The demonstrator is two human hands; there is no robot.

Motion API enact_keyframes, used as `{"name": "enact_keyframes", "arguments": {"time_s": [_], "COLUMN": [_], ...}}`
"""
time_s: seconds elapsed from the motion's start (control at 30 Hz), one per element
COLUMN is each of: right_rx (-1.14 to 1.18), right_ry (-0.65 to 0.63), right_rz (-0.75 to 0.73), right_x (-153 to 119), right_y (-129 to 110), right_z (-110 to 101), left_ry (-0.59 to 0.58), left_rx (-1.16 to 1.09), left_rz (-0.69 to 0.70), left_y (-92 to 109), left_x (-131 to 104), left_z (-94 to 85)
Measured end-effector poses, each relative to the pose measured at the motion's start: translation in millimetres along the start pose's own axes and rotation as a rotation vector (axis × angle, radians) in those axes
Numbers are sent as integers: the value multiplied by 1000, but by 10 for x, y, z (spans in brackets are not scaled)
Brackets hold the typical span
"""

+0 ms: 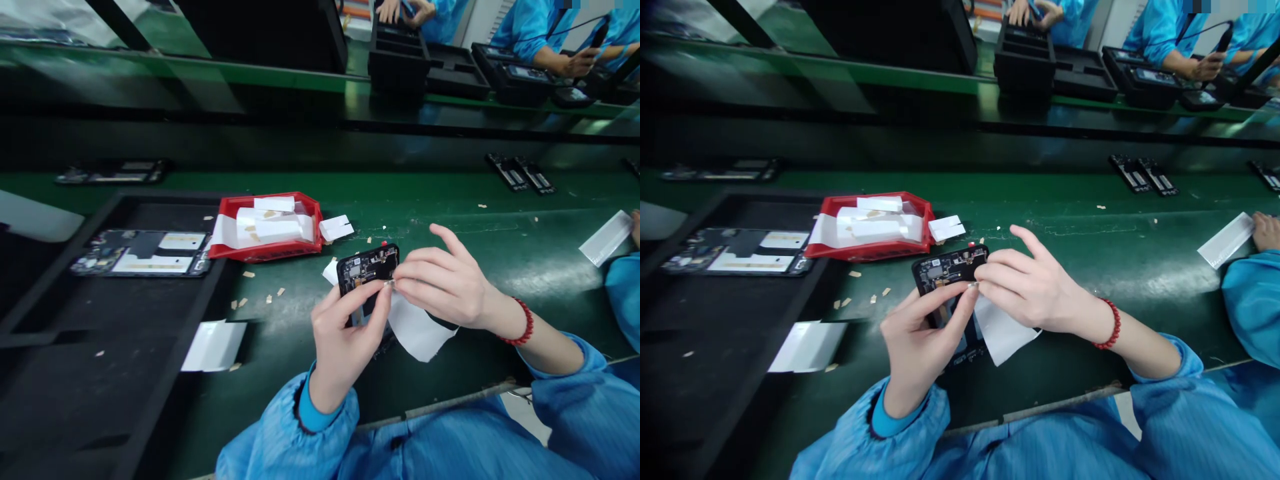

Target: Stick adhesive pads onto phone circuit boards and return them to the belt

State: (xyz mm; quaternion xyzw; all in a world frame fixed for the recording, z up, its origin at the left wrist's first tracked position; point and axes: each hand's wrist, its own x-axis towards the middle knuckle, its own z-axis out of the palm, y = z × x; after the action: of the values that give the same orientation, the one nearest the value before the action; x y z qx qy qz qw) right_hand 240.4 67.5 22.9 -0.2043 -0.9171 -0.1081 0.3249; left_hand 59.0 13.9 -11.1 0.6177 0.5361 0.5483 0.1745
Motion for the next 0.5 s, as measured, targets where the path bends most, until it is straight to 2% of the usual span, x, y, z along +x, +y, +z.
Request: {"name": "enact_keyframes", "arguments": {"time_s": [0.1,0.17,0.23,0.37,0.43,0.5], "right_rx": [69,219,507,1241,1457,1558], "right_ry": [-23,-13,18,8,-5,9], "right_rz": [4,112,318,833,976,1013], "right_x": [29,51,74,134,178,231], "right_y": [-13,-28,-47,-81,-98,-123], "right_z": [-39,-90,-150,-231,-234,-213], "left_ry": [-2,-41,-115,-227,-250,-262], "left_rx": [-21,-27,-29,-25,-19,-24], "left_rz": [-60,-148,-230,-307,-335,-349], "left_y": [-10,-32,-70,-176,-223,-247], "left_x": [4,8,14,36,55,78], "left_z": [0,23,68,146,122,50]}}
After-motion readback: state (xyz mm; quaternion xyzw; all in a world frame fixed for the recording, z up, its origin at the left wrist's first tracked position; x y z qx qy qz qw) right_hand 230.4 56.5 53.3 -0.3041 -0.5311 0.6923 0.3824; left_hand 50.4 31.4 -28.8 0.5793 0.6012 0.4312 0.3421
